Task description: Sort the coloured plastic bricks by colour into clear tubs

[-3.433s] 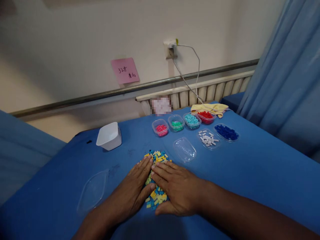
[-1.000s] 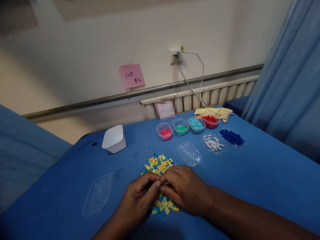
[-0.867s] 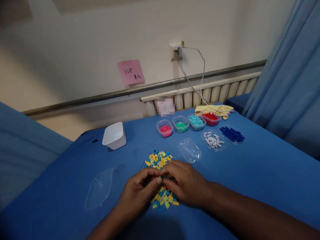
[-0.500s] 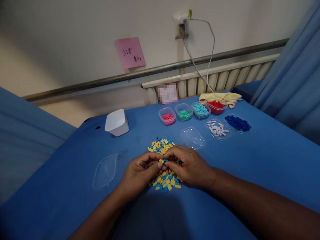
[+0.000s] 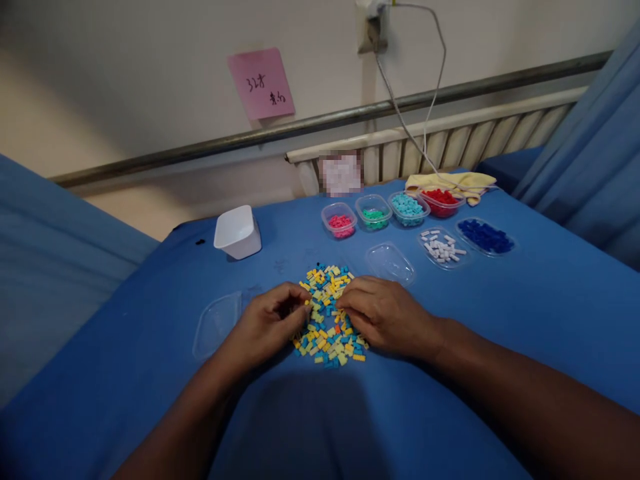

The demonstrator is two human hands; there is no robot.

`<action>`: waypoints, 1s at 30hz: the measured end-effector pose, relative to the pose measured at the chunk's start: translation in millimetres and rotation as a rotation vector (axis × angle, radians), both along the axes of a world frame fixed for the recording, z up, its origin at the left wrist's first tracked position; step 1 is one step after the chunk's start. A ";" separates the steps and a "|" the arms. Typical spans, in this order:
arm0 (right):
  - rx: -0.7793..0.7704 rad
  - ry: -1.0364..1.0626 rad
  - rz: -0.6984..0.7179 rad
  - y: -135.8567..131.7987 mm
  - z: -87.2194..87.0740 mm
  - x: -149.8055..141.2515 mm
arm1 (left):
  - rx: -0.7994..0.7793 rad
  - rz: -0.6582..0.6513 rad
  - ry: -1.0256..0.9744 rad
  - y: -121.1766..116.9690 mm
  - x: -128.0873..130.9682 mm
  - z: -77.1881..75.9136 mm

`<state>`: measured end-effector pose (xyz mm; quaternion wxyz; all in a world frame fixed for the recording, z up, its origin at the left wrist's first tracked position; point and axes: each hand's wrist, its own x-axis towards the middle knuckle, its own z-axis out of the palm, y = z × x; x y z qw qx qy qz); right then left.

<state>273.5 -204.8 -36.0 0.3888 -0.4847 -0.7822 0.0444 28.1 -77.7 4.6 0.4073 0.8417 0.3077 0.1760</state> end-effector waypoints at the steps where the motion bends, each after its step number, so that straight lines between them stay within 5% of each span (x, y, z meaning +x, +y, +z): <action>1: -0.010 -0.027 -0.001 0.1 -0.2 1.7 | 0.101 -0.031 0.057 0.9 -1.9 1.9; 5: -0.062 -0.099 0.001 0.1 1.8 8.4 | 0.397 -0.137 0.146 0.0 -4.5 7.5; 12: -0.159 -0.155 0.186 -5.6 14.0 11.7 | 0.488 -0.452 0.251 -11.6 0.6 13.3; 20: -0.326 -0.181 0.159 -11.4 21.3 13.3 | 0.507 -0.404 0.283 -9.8 -4.9 20.7; 30: -0.344 -0.174 0.183 -14.2 25.1 14.0 | 0.473 -0.452 0.394 -14.1 -1.6 24.7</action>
